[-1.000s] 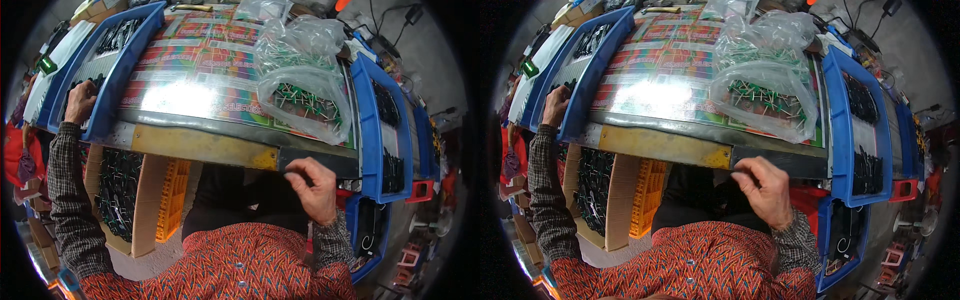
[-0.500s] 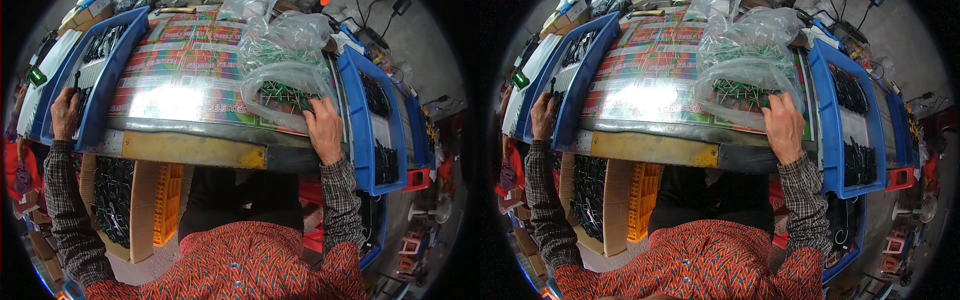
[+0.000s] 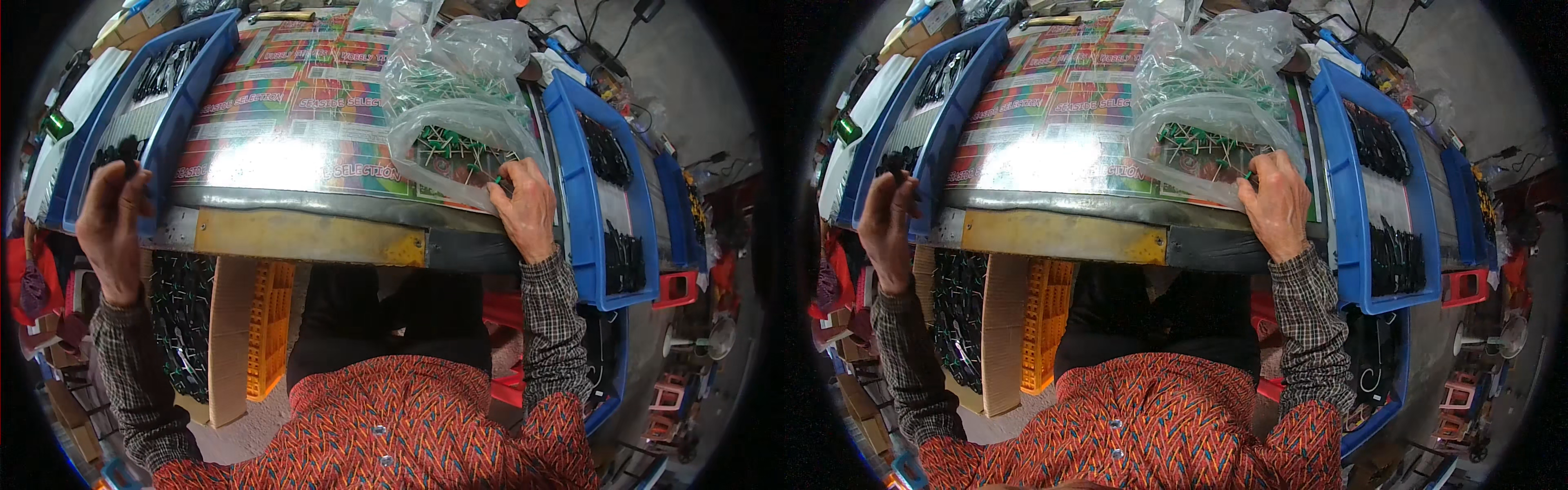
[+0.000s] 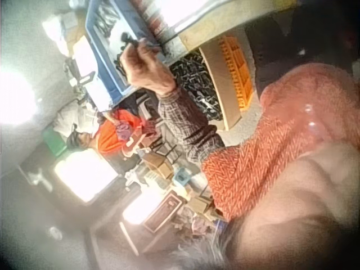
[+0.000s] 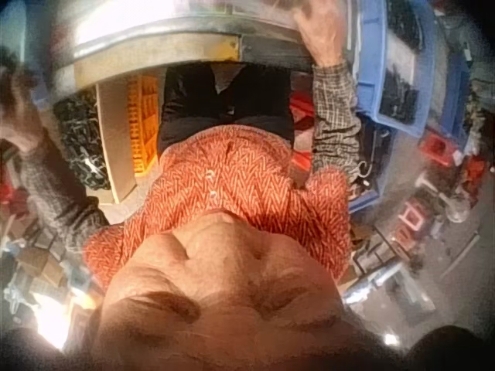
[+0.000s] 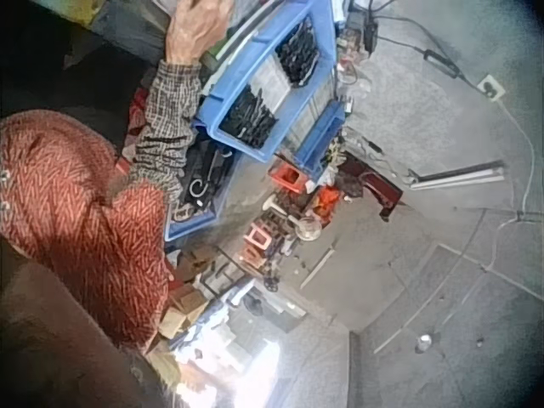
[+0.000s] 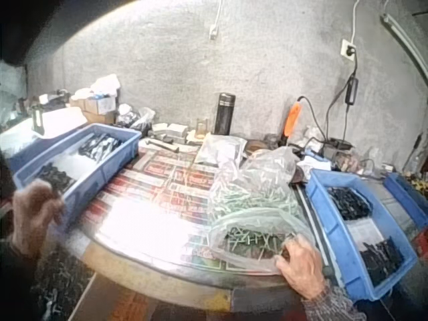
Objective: The person places an assembled piece into a cardboard box, retrieves black plastic parts and pins, and inserts the pins into the black plastic pieces by hand.
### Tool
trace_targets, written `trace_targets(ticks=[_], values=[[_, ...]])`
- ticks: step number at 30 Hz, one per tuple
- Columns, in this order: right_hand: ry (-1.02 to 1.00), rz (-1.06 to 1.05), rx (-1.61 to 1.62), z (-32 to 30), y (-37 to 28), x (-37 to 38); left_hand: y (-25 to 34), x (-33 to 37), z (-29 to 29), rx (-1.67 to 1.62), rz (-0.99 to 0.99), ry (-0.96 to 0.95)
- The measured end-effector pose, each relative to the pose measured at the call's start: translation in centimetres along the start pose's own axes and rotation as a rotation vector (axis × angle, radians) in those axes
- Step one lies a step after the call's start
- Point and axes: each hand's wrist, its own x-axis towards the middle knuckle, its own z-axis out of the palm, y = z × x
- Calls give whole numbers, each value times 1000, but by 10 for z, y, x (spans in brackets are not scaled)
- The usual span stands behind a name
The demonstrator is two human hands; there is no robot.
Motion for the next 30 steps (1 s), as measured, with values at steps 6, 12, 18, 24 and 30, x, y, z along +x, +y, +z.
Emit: trace_targets(ticks=[6, 12, 18, 24, 30], values=[[40, 29, 165, -4, 0, -6, 40, -39, 35, -173, -156, -242], [128, -11, 266, -7, -13, -14, 53, -68, 68, -287, -233, -356], [65, -62, 426, -18, -64, -49, 70, -102, 108, -546, -508, -396], [-64, -157, 598, -10, -92, -83, 75, -129, 136, -742, -655, -485], [-168, -140, 683, -1, -107, -104, 76, -150, 137, -768, -709, -509]])
